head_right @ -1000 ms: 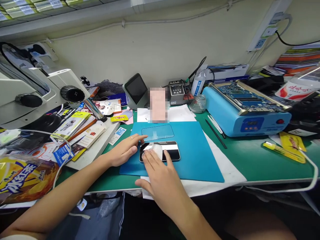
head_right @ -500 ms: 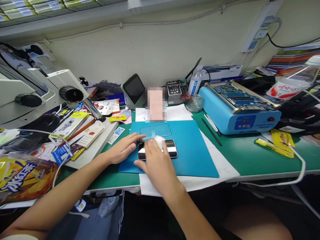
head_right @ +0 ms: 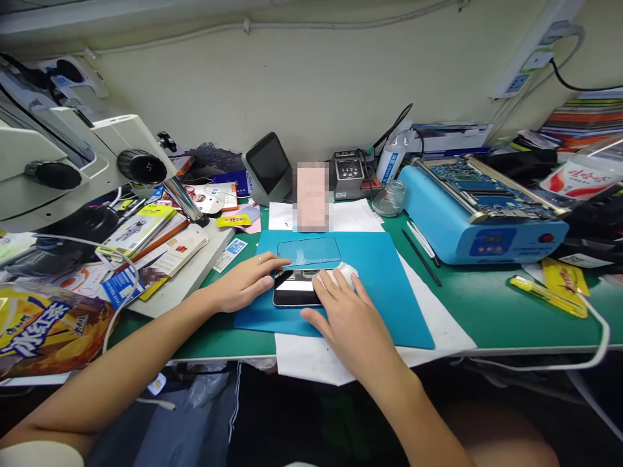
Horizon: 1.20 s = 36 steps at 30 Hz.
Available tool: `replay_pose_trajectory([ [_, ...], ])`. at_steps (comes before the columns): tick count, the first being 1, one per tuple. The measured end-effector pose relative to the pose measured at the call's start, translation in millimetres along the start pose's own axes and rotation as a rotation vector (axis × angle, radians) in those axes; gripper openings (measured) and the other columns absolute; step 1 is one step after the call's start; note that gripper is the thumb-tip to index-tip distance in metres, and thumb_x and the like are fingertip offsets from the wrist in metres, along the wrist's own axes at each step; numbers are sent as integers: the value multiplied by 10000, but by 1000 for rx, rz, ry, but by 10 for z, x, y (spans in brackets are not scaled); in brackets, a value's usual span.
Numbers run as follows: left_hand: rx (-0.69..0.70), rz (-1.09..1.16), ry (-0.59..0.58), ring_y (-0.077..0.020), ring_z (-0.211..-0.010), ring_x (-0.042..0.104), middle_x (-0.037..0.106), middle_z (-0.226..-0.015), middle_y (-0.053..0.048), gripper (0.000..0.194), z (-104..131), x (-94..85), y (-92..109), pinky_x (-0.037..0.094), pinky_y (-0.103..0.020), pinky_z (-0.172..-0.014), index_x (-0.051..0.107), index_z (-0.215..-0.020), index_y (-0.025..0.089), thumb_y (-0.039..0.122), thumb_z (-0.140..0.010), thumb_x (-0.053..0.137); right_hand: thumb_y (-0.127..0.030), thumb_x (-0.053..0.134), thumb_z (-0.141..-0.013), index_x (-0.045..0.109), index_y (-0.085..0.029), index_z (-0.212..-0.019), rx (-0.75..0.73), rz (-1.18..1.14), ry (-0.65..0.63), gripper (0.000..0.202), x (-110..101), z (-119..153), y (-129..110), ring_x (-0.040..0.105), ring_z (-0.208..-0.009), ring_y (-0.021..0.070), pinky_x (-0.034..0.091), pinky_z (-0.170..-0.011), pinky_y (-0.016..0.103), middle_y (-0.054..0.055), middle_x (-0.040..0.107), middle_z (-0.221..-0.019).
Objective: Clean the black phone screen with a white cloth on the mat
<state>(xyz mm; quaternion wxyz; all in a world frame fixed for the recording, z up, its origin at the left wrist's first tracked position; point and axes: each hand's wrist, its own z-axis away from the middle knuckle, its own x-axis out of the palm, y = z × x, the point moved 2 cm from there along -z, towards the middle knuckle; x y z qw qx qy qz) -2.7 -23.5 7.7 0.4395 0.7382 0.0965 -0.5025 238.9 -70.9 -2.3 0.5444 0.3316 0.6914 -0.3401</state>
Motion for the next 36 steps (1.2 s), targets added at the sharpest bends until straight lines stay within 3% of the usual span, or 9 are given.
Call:
replay_pose_trajectory([
  [4,27,16,17,-293,-1126,587,592,-1242,-156,684,-1,5,-9,464,-462,-1007,482,-1456,156,612,-1048,177,-596,363,-1019,514,-72,-1468,-52,3,-4,706,49,-277,-452,346,-1492,349,284,-1202,614,174,476,-1547],
  [8,35,46,39,-284,-1111,591,615,-1211,-142,679,7,-1,-5,466,-452,-999,462,-1469,182,621,-1047,162,-627,365,-1006,461,-94,-1508,-135,-98,11,738,63,-204,-702,368,-1488,301,283,-1220,572,146,463,-1559],
  [13,25,25,16,-293,-1148,579,601,-1244,-149,677,17,-2,-9,448,-461,-1026,445,-1480,178,623,-1047,174,-567,370,-1033,430,-171,-1538,-138,-91,13,644,27,174,-357,431,-1453,277,366,-1175,533,93,486,-1549],
  [17,22,4,1,-301,-1204,561,572,-1320,-158,670,15,1,-12,434,-462,-1053,437,-1490,167,611,-1052,191,-583,347,-1033,426,-162,-1540,-47,-36,-8,664,9,124,-91,436,-1447,307,371,-1156,572,117,473,-1555],
  [22,27,3,9,-302,-1179,575,587,-1293,-162,695,16,-6,-2,450,-474,-1040,443,-1482,154,622,-1047,169,-605,312,-1029,466,-101,-1508,-65,-60,-24,712,51,-249,-393,401,-1468,311,356,-1173,550,144,472,-1554],
  [26,37,9,13,-304,-1181,576,591,-1296,-169,706,22,-11,-5,454,-471,-1038,451,-1470,143,627,-1045,161,-619,316,-1024,474,-132,-1508,-101,-116,-19,704,59,-173,-587,367,-1488,299,315,-1198,544,111,459,-1567],
  [29,31,-3,6,-301,-1192,574,585,-1315,-161,688,23,-9,-9,453,-456,-1039,448,-1474,158,624,-1047,175,-581,321,-1041,427,-185,-1541,-127,-107,-40,646,33,98,-416,386,-1480,274,317,-1193,545,79,455,-1570],
  [32,25,-6,-4,-308,-1215,564,569,-1345,-161,678,20,-8,-10,442,-462,-1048,439,-1486,167,618,-1049,182,-578,333,-1040,402,-209,-1555,-47,-67,-37,637,-1,253,-115,409,-1465,294,314,-1178,597,87,455,-1566],
  [36,8,12,1,-314,-1207,568,582,-1322,-158,672,14,-10,-7,445,-478,-1041,440,-1487,182,621,-1047,187,-634,303,-1021,420,-167,-1545,55,-65,-50,711,1,60,-54,383,-1477,317,313,-1179,611,125,449,-1566],
])
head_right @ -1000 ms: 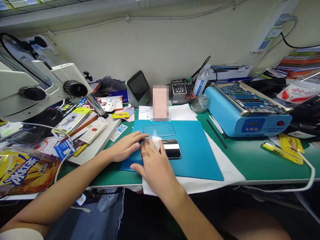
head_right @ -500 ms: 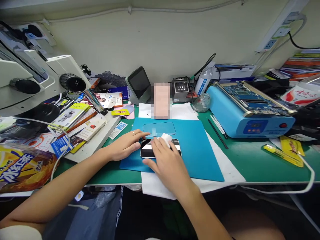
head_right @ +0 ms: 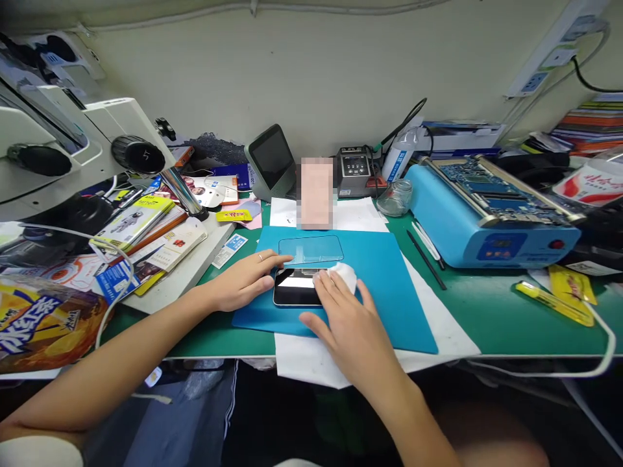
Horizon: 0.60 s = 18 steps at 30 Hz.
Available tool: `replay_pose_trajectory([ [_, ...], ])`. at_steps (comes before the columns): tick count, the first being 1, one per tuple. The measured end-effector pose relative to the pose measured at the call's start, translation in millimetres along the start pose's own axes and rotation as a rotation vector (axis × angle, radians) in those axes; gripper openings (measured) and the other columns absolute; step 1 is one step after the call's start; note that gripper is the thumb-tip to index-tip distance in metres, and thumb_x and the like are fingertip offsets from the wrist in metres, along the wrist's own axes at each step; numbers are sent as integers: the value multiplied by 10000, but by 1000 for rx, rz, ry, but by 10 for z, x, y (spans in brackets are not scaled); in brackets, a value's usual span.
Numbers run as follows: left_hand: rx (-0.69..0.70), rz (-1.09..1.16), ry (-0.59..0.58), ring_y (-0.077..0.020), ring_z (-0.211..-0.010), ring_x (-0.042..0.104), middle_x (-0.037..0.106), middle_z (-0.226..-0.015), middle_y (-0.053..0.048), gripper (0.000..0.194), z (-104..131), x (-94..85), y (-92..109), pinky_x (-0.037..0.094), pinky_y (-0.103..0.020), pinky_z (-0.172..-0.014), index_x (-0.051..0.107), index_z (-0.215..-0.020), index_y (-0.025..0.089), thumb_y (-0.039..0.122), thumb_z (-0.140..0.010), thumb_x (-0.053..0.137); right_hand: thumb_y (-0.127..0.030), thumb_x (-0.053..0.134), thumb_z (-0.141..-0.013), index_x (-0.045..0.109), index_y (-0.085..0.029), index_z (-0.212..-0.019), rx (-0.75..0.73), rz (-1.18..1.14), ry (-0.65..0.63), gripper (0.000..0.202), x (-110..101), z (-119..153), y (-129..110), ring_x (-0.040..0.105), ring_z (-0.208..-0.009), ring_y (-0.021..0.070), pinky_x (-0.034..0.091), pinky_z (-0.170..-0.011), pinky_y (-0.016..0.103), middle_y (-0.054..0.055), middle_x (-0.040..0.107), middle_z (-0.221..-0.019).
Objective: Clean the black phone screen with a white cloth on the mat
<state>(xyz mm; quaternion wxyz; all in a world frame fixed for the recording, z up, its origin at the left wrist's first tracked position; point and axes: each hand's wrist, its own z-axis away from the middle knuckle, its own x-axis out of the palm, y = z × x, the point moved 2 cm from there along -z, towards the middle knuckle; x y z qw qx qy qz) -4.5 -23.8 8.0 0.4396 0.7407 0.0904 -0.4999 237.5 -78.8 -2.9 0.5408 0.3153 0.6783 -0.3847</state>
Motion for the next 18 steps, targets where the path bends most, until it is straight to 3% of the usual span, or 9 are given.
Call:
replay_pose_trajectory([
  [4,15,8,19,-309,-1215,564,596,-1296,-153,672,-1,3,2,441,-476,-1059,449,-1476,179,622,-1046,182,-648,307,-1012,437,-108,-1529,-53,-38,-34,759,88,-263,-441,352,-1492,332,293,-1195,610,157,413,-1579],
  [8,25,27,28,-302,-1186,578,605,-1279,-153,676,7,15,-25,454,-470,-1040,456,-1468,172,626,-1045,187,-636,318,-1015,402,-117,-1546,-134,-73,-5,747,153,-164,-710,328,-1507,303,287,-1205,601,115,374,-1605],
  [10,20,39,26,-299,-1176,583,608,-1273,-152,666,12,23,-44,453,-471,-1037,455,-1468,172,618,-1049,194,-607,319,-1030,396,-143,-1549,-171,-57,-3,701,140,-8,-632,358,-1494,292,305,-1192,612,85,380,-1603],
  [14,15,32,24,-298,-1210,568,598,-1298,-146,630,11,21,-43,441,-463,-1049,453,-1471,181,591,-1058,211,-568,331,-1044,448,-144,-1519,-140,25,23,648,52,202,-231,452,-1437,306,336,-1159,630,111,454,-1558],
  [18,11,9,13,-313,-1190,576,598,-1304,-162,678,-2,6,-9,450,-477,-1029,452,-1475,157,616,-1049,192,-601,296,-1035,460,-112,-1510,-53,56,50,701,46,7,-97,447,-1437,337,347,-1139,653,157,462,-1547],
])
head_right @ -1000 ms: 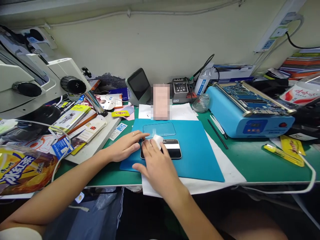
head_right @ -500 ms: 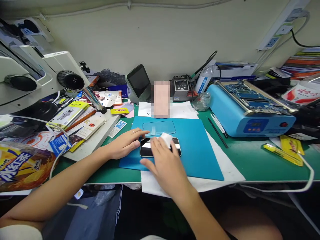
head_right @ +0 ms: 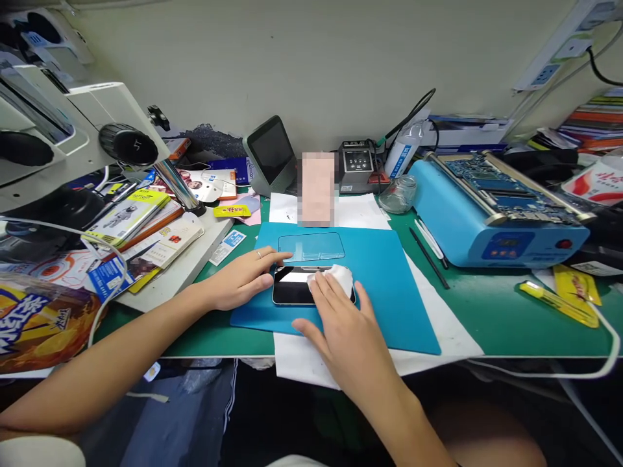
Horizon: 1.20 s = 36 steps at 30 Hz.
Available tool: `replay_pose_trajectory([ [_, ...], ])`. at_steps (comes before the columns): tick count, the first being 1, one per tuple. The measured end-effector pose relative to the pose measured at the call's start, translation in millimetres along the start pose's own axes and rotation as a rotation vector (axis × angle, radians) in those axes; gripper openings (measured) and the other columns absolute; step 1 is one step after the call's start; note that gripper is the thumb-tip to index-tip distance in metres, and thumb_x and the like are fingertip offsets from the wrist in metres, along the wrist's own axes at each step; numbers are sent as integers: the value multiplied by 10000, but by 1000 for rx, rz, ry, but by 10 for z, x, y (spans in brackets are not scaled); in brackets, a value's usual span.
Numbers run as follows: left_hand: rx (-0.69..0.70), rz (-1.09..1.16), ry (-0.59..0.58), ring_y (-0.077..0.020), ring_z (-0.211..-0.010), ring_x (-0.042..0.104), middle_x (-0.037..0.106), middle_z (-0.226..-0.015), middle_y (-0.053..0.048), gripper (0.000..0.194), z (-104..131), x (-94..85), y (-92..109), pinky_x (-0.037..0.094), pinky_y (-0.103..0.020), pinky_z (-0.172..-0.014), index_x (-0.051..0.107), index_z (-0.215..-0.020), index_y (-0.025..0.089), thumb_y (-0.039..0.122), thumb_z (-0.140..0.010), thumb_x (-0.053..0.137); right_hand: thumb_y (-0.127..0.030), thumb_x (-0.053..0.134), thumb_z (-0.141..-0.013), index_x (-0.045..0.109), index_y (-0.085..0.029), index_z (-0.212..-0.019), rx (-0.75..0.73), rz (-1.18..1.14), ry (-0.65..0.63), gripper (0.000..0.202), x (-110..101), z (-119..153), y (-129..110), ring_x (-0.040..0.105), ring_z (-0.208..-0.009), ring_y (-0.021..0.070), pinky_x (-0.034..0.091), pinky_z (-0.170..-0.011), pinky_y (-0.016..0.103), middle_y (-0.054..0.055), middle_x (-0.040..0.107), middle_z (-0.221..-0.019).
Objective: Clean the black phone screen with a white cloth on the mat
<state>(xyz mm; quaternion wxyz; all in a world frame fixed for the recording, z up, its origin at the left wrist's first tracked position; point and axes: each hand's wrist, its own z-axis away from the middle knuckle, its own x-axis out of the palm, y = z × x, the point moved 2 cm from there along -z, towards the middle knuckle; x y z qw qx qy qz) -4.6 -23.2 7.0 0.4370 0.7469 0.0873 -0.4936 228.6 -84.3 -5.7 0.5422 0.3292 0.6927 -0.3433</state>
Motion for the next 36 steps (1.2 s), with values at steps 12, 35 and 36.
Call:
replay_pose_trajectory([
  [12,2,5,9,-305,-1186,571,600,-1291,-151,658,16,11,-20,448,-465,-1029,454,-1474,176,620,-1047,224,-654,308,-1010,437,-144,-1532,-90,-84,-16,740,60,12,-370,406,-1467,298,312,-1190,585,124,432,-1571],
  [35,14,70,18,-300,-1057,578,594,-1174,-141,859,23,-27,1,461,-462,-955,453,-1488,188,755,-969,68,-583,377,-1022,331,-247,-1589,-9,-58,-36,660,-34,112,185,418,-1451,324,307,-1161,679,110,419,-1578],
  [36,14,66,33,-297,-1070,572,591,-1173,-137,824,19,-23,-2,459,-462,-964,463,-1479,192,732,-986,84,-555,361,-1035,329,-256,-1588,16,-59,-30,630,-25,116,257,416,-1451,320,306,-1160,686,102,424,-1576],
])
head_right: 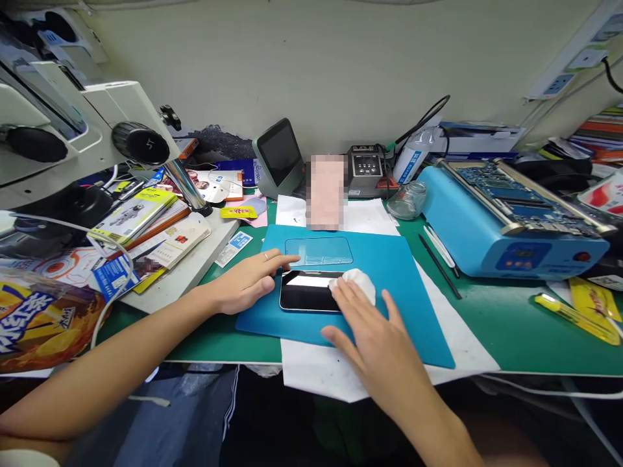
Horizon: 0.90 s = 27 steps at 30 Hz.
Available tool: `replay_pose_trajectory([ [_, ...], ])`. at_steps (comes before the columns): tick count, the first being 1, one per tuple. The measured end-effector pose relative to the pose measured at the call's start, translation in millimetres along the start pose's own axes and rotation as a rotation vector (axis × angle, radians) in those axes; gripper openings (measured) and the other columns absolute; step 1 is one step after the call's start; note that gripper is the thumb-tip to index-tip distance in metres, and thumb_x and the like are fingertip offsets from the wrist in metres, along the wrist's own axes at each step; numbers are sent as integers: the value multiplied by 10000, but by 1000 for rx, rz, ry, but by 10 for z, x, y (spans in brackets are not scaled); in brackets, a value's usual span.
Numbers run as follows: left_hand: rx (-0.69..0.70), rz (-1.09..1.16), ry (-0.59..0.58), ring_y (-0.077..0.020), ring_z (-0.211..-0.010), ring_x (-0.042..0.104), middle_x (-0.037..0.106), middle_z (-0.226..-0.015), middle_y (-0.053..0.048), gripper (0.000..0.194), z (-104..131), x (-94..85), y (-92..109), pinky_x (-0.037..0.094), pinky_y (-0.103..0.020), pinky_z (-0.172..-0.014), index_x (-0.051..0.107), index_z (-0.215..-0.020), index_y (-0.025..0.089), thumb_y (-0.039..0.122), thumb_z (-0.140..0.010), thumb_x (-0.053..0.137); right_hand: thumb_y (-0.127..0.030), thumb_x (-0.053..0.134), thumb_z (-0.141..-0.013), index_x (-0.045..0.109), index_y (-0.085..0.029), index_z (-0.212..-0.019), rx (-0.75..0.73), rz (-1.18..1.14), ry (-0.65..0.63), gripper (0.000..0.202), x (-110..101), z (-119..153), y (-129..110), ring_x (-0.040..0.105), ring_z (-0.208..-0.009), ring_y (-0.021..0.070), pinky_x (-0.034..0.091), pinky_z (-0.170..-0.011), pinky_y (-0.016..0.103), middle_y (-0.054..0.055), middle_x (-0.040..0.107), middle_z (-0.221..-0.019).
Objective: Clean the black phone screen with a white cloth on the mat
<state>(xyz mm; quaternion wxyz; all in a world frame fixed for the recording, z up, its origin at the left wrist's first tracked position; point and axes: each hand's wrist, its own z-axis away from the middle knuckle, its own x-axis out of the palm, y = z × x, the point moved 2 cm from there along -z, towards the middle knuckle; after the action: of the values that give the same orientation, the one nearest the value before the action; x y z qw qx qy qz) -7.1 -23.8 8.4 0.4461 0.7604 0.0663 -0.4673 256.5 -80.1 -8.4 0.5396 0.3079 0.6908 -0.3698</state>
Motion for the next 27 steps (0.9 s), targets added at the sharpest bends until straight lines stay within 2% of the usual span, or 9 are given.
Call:
replay_pose_trajectory([
  [2,-29,-16,76,-290,-1100,554,579,-1162,-129,728,-14,7,-12,454,-462,-991,507,-1436,187,666,-1027,142,-477,332,-1058,356,-267,-1576,24,-20,20,560,24,7,93,416,-1451,301,322,-1165,666,80,447,-1565],
  [5,-164,-42,259,-279,-1123,548,568,-1138,-111,532,-43,8,-54,460,-452,-1008,573,-1336,191,564,-1045,329,-369,350,-1059,463,-256,-1525,19,-78,111,492,57,81,164,459,-1422,272,443,-1141,538,56,506,-1534],
  [7,-241,-76,323,-286,-1139,547,568,-1172,-113,441,-70,6,-82,464,-455,-1005,583,-1295,190,505,-1021,440,-328,387,-1044,549,-244,-1465,15,-105,193,458,48,173,224,535,-1364,264,520,-1090,466,47,577,-1478],
  [11,-331,-216,262,-322,-1181,525,573,-1242,-142,384,-132,-34,-98,459,-486,-1016,569,-1271,153,390,-972,523,-277,421,-1007,703,-230,-1286,27,-78,286,399,-105,307,453,692,-1171,277,592,-1006,469,46,716,-1299],
  [15,-413,-319,135,-331,-1111,550,613,-1152,-143,257,-165,-130,-49,483,-484,-956,597,-1113,150,292,-913,519,-312,420,-987,724,-268,-1242,87,-55,333,399,-421,202,806,695,-1155,306,567,-1013,536,41,724,-1283],
  [18,-441,-320,82,-340,-1126,555,614,-1151,-154,294,-200,-203,-5,484,-475,-950,584,-1131,143,303,-895,516,-412,424,-966,754,-270,-1174,103,-49,214,415,-619,-59,1019,616,-1267,359,482,-1064,623,65,702,-1323],
  [21,-427,-303,25,-340,-1124,578,627,-1137,-138,378,-300,-251,4,496,-456,-938,591,-1159,159,345,-830,602,-507,420,-948,729,-234,-1223,108,-45,92,496,-737,-429,1059,517,-1360,405,338,-1125,702,109,657,-1388],
  [24,-399,-284,-34,-316,-1097,601,631,-1136,-112,457,-447,-283,-33,505,-421,-932,607,-1173,181,391,-773,672,-539,434,-940,644,-171,-1344,92,-126,-94,585,-741,-820,956,580,-1285,379,473,-1039,581,148,654,-1379],
  [27,-383,-274,-59,-310,-1117,593,617,-1154,-116,543,-543,-303,-102,504,-406,-932,595,-1222,169,446,-765,692,-582,602,-840,655,-180,-1324,34,-173,-222,632,-655,-1103,881,671,-1138,323,558,-917,436,128,705,-1280],
])
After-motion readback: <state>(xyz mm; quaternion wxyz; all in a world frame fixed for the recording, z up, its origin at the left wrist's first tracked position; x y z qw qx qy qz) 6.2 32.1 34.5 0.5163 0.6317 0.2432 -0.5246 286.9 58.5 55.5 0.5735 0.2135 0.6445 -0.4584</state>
